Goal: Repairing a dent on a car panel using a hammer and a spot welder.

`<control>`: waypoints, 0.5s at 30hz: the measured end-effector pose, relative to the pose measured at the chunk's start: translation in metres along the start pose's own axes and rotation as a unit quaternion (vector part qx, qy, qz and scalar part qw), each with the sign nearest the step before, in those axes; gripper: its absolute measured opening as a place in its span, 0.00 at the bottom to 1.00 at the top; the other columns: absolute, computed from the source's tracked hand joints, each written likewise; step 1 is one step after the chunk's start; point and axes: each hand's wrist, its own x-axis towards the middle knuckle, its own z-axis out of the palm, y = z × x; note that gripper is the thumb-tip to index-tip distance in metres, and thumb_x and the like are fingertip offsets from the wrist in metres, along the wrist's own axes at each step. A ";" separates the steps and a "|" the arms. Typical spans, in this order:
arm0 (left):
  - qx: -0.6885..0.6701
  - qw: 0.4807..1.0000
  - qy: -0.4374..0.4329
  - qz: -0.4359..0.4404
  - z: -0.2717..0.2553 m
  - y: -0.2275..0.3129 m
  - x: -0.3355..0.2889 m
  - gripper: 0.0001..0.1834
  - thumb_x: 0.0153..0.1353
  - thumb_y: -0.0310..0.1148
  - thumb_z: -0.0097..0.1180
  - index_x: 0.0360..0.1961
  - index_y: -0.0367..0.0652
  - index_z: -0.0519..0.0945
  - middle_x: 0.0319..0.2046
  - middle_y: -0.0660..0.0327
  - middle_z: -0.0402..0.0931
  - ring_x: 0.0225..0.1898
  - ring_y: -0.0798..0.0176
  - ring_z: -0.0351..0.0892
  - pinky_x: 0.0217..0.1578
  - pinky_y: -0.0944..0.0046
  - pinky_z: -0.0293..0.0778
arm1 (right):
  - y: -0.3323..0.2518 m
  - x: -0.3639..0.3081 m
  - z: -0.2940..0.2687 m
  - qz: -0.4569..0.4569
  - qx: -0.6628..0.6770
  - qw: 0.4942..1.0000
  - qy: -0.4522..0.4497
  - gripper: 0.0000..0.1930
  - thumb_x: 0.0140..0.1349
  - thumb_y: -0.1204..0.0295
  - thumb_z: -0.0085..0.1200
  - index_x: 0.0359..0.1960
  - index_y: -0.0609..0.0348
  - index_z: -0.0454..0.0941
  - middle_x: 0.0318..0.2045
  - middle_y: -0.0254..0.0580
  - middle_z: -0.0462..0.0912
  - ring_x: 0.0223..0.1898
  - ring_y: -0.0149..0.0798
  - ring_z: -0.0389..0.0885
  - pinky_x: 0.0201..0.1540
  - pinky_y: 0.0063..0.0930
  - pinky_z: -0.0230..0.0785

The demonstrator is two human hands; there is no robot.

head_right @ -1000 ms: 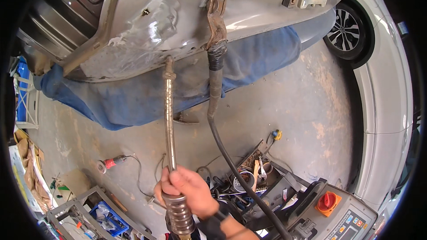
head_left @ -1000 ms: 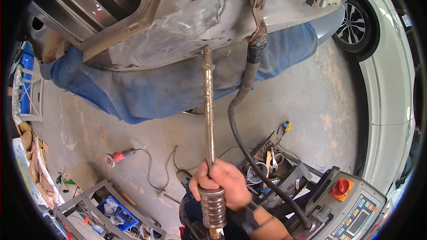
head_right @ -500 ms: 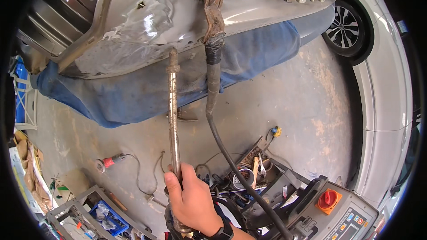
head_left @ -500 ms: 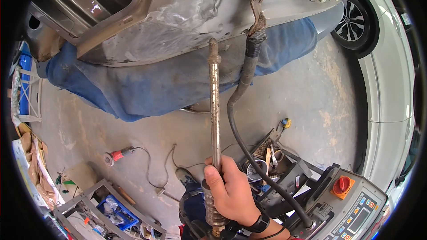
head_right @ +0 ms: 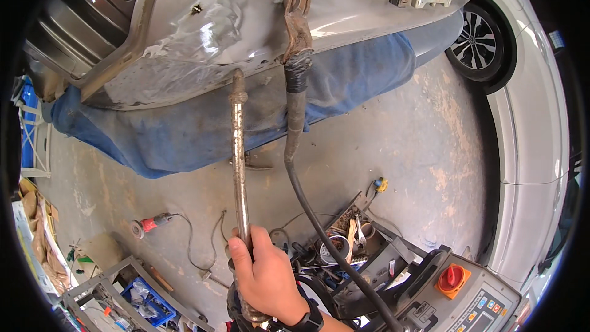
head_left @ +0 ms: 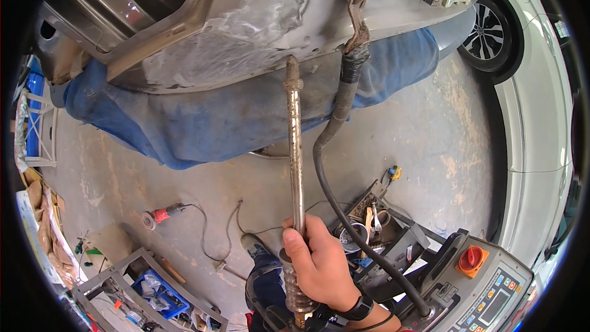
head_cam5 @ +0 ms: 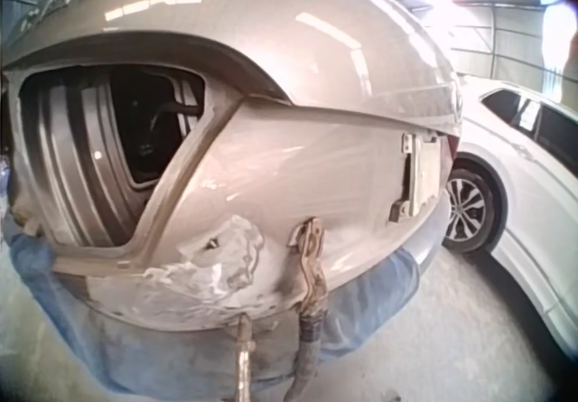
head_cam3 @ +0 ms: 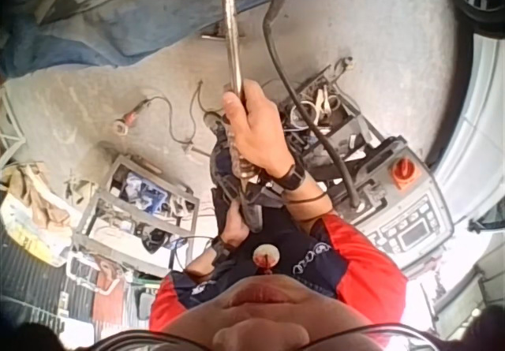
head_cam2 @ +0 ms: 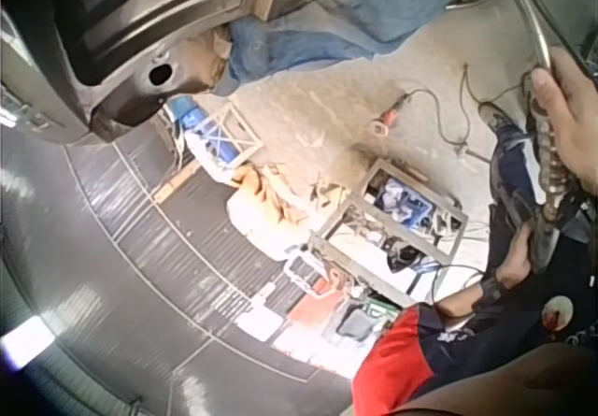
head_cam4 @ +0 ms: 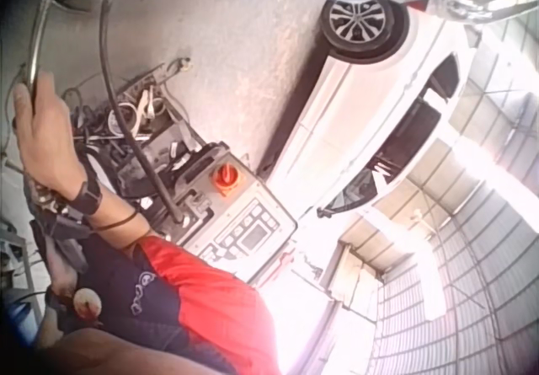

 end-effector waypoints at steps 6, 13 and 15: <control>-0.136 0.984 -0.039 -0.108 0.002 -0.009 0.010 0.13 0.66 0.21 0.43 0.51 0.37 0.71 0.42 0.58 0.77 0.44 0.62 0.75 0.46 0.64 0.71 | -0.002 0.001 -0.006 -0.010 -0.017 1.000 -0.002 0.14 0.69 0.64 0.47 0.44 0.64 0.71 0.24 0.49 0.80 0.27 0.51 0.81 0.32 0.37 0.71; -0.025 0.989 -0.128 -0.069 0.016 -0.019 0.014 0.14 0.71 0.27 0.35 0.52 0.38 0.70 0.45 0.61 0.75 0.45 0.65 0.74 0.47 0.64 0.72 | 0.003 0.007 -0.013 -0.037 -0.018 0.999 -0.005 0.15 0.67 0.67 0.50 0.48 0.67 0.71 0.24 0.47 0.78 0.24 0.40 0.77 0.31 0.30 0.69; 0.053 0.986 -0.148 -0.053 0.016 -0.024 0.016 0.15 0.72 0.33 0.34 0.52 0.39 0.71 0.44 0.63 0.75 0.46 0.65 0.74 0.48 0.64 0.72 | 0.005 0.015 -0.017 -0.034 0.008 0.999 -0.013 0.16 0.67 0.67 0.50 0.48 0.67 0.72 0.24 0.45 0.79 0.24 0.36 0.76 0.30 0.28 0.68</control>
